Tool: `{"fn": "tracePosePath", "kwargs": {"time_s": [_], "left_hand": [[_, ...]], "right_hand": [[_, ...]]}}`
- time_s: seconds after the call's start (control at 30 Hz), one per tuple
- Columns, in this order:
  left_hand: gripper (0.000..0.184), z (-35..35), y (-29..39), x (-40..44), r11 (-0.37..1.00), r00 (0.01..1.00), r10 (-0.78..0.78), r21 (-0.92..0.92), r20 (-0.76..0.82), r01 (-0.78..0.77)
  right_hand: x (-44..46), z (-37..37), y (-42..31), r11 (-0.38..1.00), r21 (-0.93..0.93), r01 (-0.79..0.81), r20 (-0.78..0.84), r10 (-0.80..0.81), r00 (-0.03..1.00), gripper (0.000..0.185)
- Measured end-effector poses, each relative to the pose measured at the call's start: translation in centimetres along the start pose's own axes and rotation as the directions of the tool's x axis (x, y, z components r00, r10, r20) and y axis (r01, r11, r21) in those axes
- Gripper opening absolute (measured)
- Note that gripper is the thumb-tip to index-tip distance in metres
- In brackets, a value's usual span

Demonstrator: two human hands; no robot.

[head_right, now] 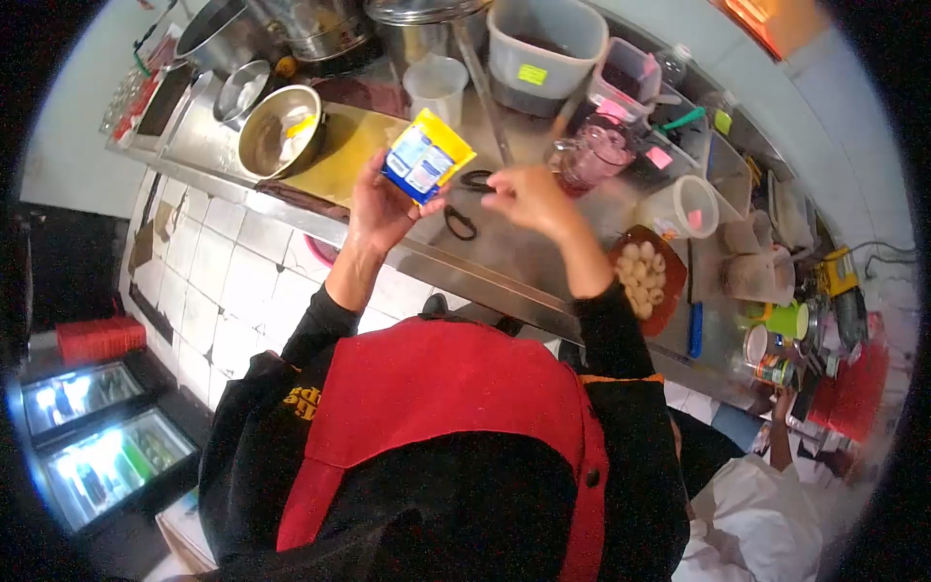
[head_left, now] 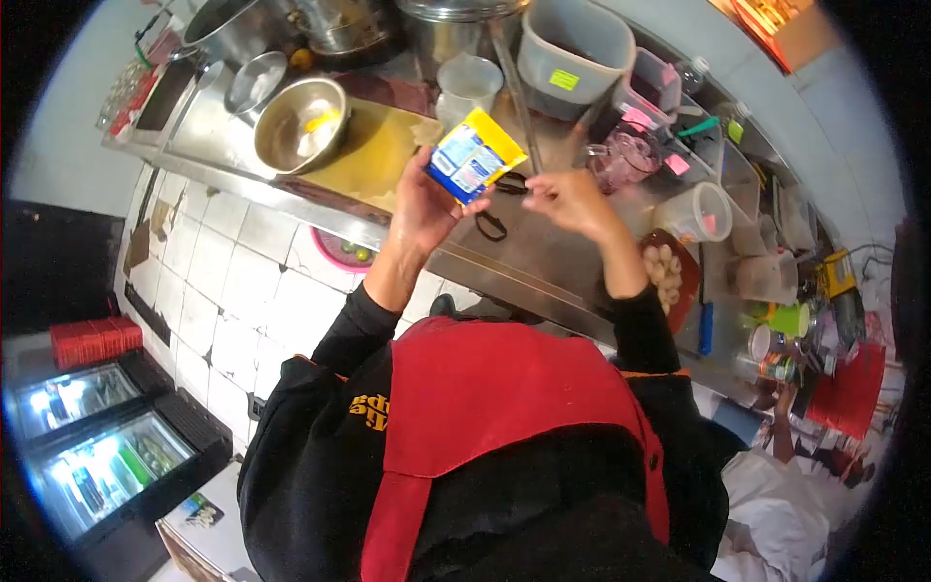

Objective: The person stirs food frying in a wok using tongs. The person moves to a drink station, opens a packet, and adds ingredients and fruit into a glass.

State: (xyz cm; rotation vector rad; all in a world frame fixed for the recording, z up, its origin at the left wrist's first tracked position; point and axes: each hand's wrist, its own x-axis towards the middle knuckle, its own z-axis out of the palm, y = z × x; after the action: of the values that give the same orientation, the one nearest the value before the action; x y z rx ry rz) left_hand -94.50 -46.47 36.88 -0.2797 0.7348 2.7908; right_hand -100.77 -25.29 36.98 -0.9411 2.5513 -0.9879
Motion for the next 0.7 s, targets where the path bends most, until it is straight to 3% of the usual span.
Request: {"fn": "tracePosePath", "kwargs": {"time_s": [0.07, 0.1, 0.17, 0.2, 0.27, 0.3, 0.4, 0.47, 0.5, 0.53, 0.57, 0.6, 0.63, 0.67, 0.7], "left_hand": [[0.057, -1.7, 1.7, -0.8, 0.998, 0.999, 0.054, -0.019, -0.007, -0.054], [0.058, -2.5, 2.4, -0.9, 0.997, 0.997, 0.071, -0.037, -0.025, -0.072], [0.058, -3.5, 3.8, -1.4, 0.993, 0.990, 0.103, -0.045, -0.093, -0.107], [0.058, -4.0, 4.4, -1.6, 0.990, 0.987, 0.124, -0.050, -0.101, -0.129], [0.057, -5.1, 6.0, -1.8, 0.991, 0.987, 0.111, -0.067, -0.113, -0.119], [0.055, -4.8, 6.7, -2.2, 0.988, 0.970, 0.131, -0.057, -0.207, -0.145], [0.053, -6.5, 8.4, -2.5, 0.974, 0.956, 0.213, -0.029, -0.201, -0.223], [0.052, -7.4, 9.7, -2.9, 0.962, 0.941, 0.250, -0.053, -0.228, -0.268], [0.051, -7.6, 10.5, -3.2, 0.952, 0.917, 0.277, -0.048, -0.286, -0.303], [0.050, -7.9, 11.2, -3.5, 0.940, 0.889, 0.304, -0.042, -0.343, -0.338], [0.049, -8.1, 12.0, -3.9, 0.936, 0.887, 0.313, -0.051, -0.339, -0.349], [0.049, -8.7, 12.8, -4.1, 0.929, 0.881, 0.326, -0.053, -0.343, -0.365], [0.049, -9.4, 13.4, -4.3, 0.930, 0.883, 0.334, -0.038, -0.330, -0.366], [0.048, -10.0, 14.1, -4.4, 0.931, 0.886, 0.340, -0.020, -0.316, -0.364], [0.047, -10.4, 14.6, -4.4, 0.925, 0.883, 0.357, -0.015, -0.303, -0.379]], "right_hand": [[1.4, 4.4, 1.2, 0.927, -0.375, 0.025, -0.166, -0.093, 0.982, 0.046], [2.0, 5.6, 1.3, 0.925, -0.377, 0.040, -0.157, -0.107, 0.982, 0.046], [3.2, 7.7, 1.3, 0.906, -0.412, -0.101, -0.211, 0.013, 0.977, 0.058], [3.4, 8.8, 1.7, 0.906, -0.416, -0.078, -0.197, -0.006, 0.980, 0.058], [3.8, 9.7, 2.5, 0.814, -0.578, -0.053, -0.025, 0.048, 0.999, 0.057], [3.8, 9.8, 2.2, 0.832, -0.548, -0.081, 0.013, 0.105, 0.994, 0.050], [3.0, 9.7, 1.0, 0.830, -0.546, -0.113, 0.096, 0.196, 0.976, 0.034], [3.0, 8.5, -0.4, 0.850, -0.503, -0.155, 0.294, 0.336, 0.895, 0.029], [2.6, 7.8, 0.3, 0.889, -0.245, -0.388, 0.372, 0.456, 0.808, 0.028], [2.2, 7.4, 0.7, 0.797, 0.011, -0.604, 0.484, 0.525, 0.700, 0.026], [1.8, 7.5, -0.1, 0.807, 0.001, -0.590, 0.488, 0.515, 0.705, 0.026], [1.3, 7.4, -1.3, 0.761, 0.307, -0.572, 0.528, 0.364, 0.767, 0.021], [1.5, 7.3, -2.4, 0.626, 0.579, -0.523, 0.520, 0.210, 0.828, 0.016], [2.2, 7.5, -3.5, 0.633, 0.573, -0.520, 0.527, 0.202, 0.826, 0.016], [3.1, 8.1, -4.8, 0.654, 0.632, -0.416, 0.461, 0.115, 0.880, 0.019]]}}
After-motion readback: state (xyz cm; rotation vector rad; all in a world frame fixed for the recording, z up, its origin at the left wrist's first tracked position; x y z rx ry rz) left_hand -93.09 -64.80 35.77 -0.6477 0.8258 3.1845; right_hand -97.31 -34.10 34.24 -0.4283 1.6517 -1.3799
